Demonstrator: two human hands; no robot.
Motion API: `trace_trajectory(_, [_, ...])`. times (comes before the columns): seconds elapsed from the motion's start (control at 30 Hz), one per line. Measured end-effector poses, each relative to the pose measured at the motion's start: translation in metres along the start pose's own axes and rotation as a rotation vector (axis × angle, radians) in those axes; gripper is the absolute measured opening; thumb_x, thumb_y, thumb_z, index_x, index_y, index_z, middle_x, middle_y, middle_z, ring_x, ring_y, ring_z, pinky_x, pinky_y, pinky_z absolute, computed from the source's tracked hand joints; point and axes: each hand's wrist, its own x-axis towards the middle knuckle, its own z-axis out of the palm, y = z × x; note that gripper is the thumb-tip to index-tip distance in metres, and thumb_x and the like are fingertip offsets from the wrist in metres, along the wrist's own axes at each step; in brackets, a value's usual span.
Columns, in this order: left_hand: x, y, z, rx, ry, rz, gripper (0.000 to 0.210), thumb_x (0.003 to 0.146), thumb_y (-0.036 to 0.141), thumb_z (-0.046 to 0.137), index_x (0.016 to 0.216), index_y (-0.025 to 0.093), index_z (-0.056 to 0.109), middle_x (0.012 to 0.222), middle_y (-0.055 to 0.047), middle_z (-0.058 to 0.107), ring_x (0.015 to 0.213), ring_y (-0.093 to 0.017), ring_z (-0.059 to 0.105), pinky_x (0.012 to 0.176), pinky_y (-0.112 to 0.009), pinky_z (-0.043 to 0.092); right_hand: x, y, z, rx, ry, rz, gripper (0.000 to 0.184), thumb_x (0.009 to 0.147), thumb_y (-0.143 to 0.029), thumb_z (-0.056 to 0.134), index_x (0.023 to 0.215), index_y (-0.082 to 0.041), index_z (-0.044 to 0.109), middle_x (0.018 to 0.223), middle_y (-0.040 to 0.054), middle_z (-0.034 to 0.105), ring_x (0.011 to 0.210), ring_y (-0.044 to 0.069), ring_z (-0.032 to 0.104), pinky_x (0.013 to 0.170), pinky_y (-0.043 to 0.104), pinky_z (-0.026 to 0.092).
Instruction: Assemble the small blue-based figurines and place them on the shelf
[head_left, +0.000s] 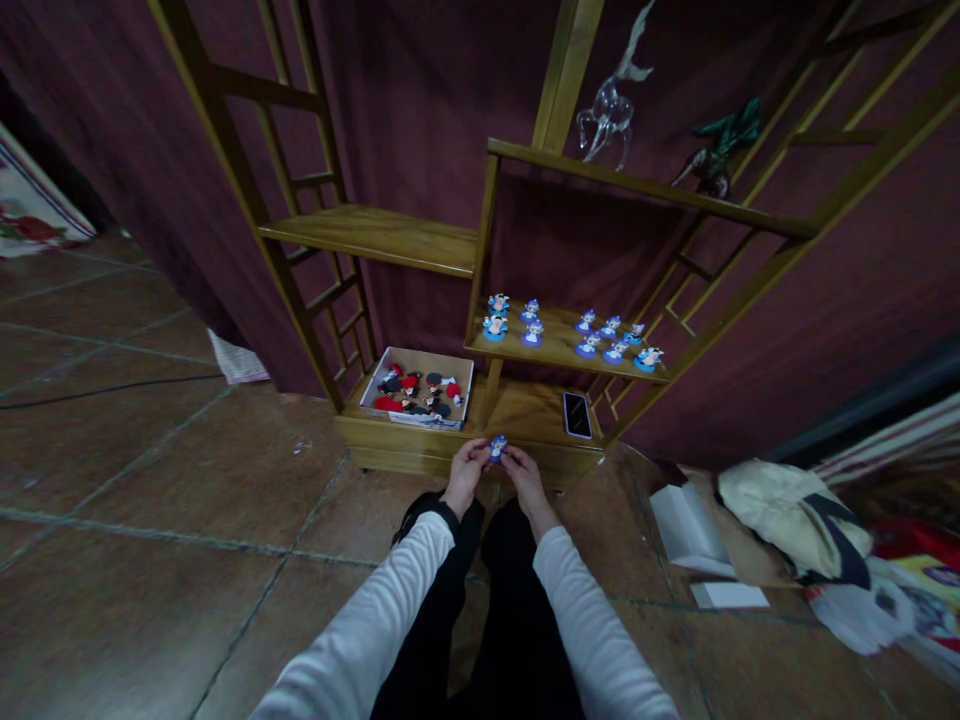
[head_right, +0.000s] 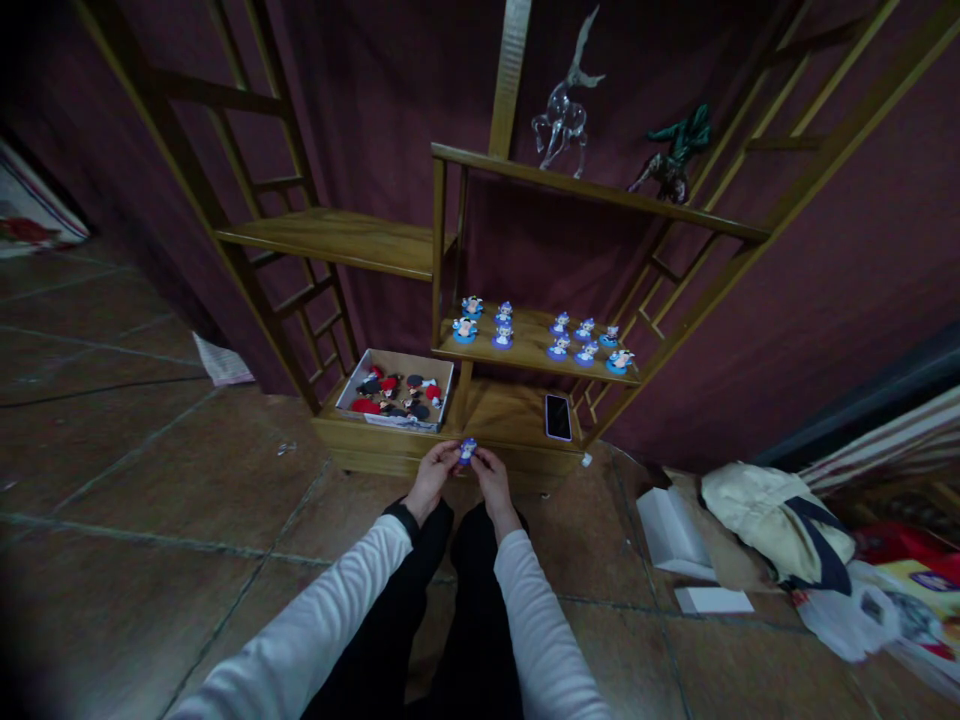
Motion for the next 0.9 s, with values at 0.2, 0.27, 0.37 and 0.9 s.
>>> trace_trajectory(0.2, [0.001,-0.002,-0.001,-0.039,0.023,0.071,0.049,0.054,0.029,0.077,0.098,0.013,0.060,0.056,0.004,0.058,0.050,-0.007,0.049,0.052,-0.019,0.038,-0.005,-0.008,0.001,0.007,-0.111,-0.029,0.031,0.064,-0.035,0.067,0.092,-0.021,0.067,0.095,0.0016,0.068,0.091,0.019,0.059,0.088,0.033,0.042])
trace_trajectory(0.27, [0.001,-0.001,-0.001,-0.034,0.007,0.059,0.043,0.053,0.026,0.078,0.091,0.013,0.061,0.061,0.002,0.061,0.054,-0.008,0.052,0.054,-0.020,0.039,-0.006,-0.010,0.002,0.013,-0.133,-0.025,0.034,0.065,-0.034,0.067,0.096,-0.022,0.066,0.098,0.0022,0.068,0.095,0.020,0.058,0.091,0.034,0.040])
trace_trajectory(0.37, [-0.001,0.001,0.000,-0.037,-0.011,0.045,0.037,0.051,0.023,0.078,0.084,0.013,0.063,0.067,-0.001,0.064,0.059,-0.010,0.056,0.059,-0.022,0.041,-0.007,-0.012,0.002,0.050,-0.143,-0.021,0.039,0.065,-0.032,0.068,0.103,-0.022,0.064,0.102,0.0022,0.067,0.101,0.020,0.057,0.094,0.035,0.038])
trace_trajectory(0.9, [-0.004,0.005,-0.001,-0.054,-0.059,0.092,0.033,0.052,0.015,0.074,0.084,0.015,0.064,0.074,-0.003,0.067,0.069,-0.013,0.059,0.071,-0.026,0.044,-0.009,-0.012,-0.001,0.084,-0.150,-0.020,0.050,0.062,-0.028,0.069,0.110,-0.024,0.058,0.109,0.0021,0.063,0.100,0.019,0.055,0.093,0.034,0.039])
